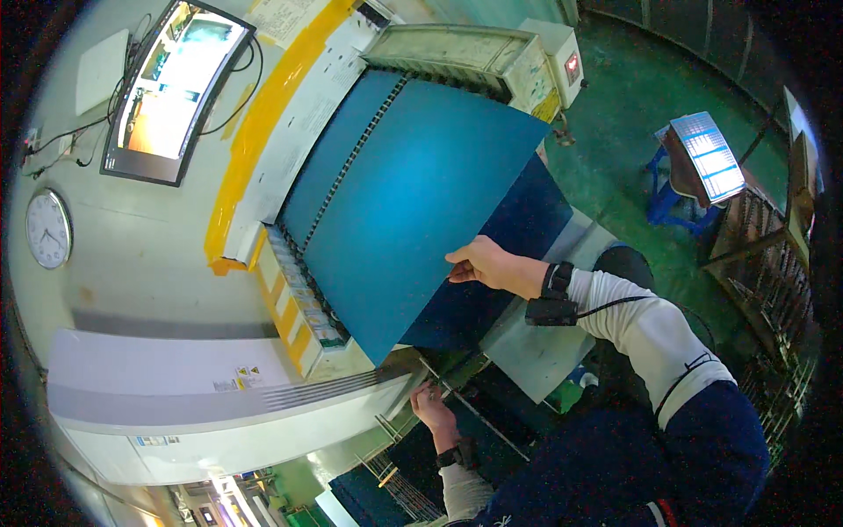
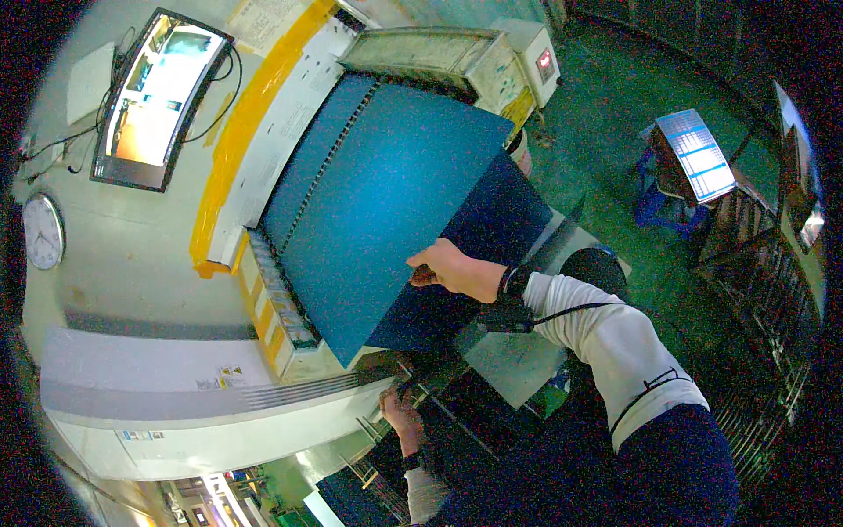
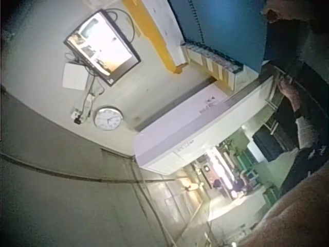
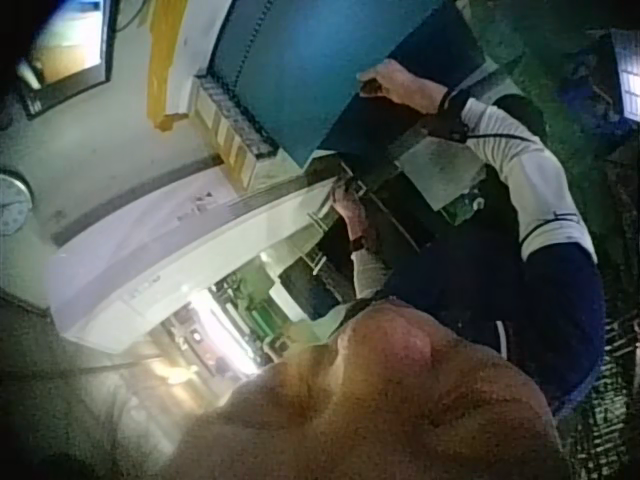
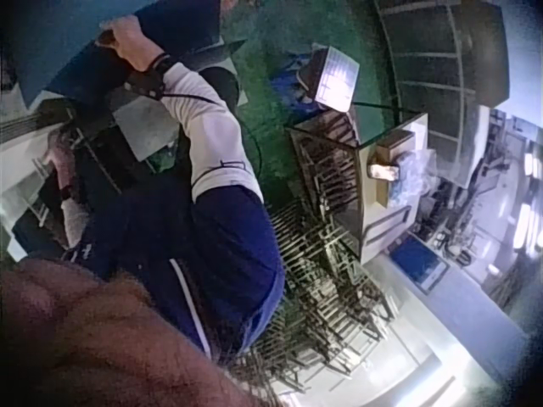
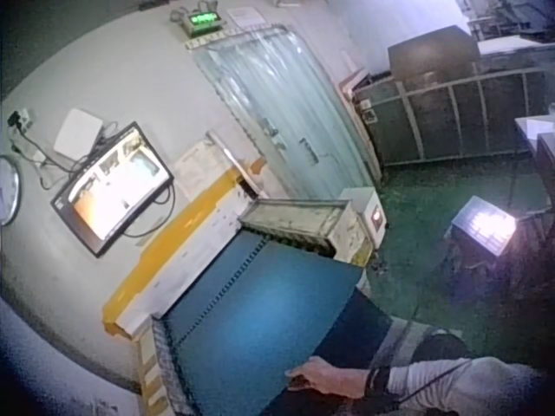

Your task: Feeding large blue metal sheets into a processing machine one by one.

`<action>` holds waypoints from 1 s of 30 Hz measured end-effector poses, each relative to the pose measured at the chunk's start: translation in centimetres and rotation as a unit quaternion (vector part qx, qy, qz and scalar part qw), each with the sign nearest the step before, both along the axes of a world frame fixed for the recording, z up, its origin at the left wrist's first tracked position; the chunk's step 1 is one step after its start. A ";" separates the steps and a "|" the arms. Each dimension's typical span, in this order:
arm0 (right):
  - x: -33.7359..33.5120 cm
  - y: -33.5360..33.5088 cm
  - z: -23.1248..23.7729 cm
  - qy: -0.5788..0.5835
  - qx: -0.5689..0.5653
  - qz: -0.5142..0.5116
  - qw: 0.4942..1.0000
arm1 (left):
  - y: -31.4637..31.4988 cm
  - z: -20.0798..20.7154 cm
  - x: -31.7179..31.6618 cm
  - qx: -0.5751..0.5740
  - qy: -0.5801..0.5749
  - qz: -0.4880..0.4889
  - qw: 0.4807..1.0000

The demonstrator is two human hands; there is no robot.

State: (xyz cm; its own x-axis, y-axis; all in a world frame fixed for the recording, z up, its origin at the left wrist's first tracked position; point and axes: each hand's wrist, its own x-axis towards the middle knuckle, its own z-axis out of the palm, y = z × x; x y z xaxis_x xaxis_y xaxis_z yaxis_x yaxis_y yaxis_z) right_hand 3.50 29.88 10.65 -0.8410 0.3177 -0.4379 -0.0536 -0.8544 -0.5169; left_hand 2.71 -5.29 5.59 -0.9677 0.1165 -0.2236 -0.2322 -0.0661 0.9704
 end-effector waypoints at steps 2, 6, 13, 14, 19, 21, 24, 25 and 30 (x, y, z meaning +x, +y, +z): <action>0.0 0.2 0.1 -0.004 0.003 0.001 1.000 | 0.2 0.0 0.0 -0.012 0.002 -0.009 1.000; -0.3 0.2 0.3 -0.007 0.003 -0.004 1.000 | 0.3 0.1 -0.3 -0.020 -0.003 -0.004 1.000; -1.6 -0.5 0.5 0.001 -0.013 -0.012 1.000 | -1.1 -0.5 -1.6 -0.021 0.006 -0.019 1.000; -1.5 -0.1 0.2 0.000 -0.007 -0.012 1.000 | -0.6 -0.4 -1.5 -0.034 0.025 -0.022 0.999; -1.8 1.8 -1.4 -0.025 0.099 0.064 0.993 | 0.1 -1.1 -2.1 -0.039 -0.017 -0.025 0.999; -1.8 0.9 -1.3 -0.033 0.102 0.056 0.993 | -0.6 -0.6 -1.5 -0.144 0.015 -0.095 0.985; -1.9 -0.2 0.6 -0.012 0.096 0.024 0.995 | -2.5 -1.4 -2.0 -0.095 -0.015 -0.048 0.994; -1.4 1.5 -0.6 0.037 0.073 -0.018 0.996 | -0.2 -1.0 -1.9 -0.079 -0.042 -0.042 0.995; 0.9 1.4 0.6 0.029 0.165 0.128 0.978 | -0.3 -1.2 -0.7 -0.087 0.054 -0.069 0.992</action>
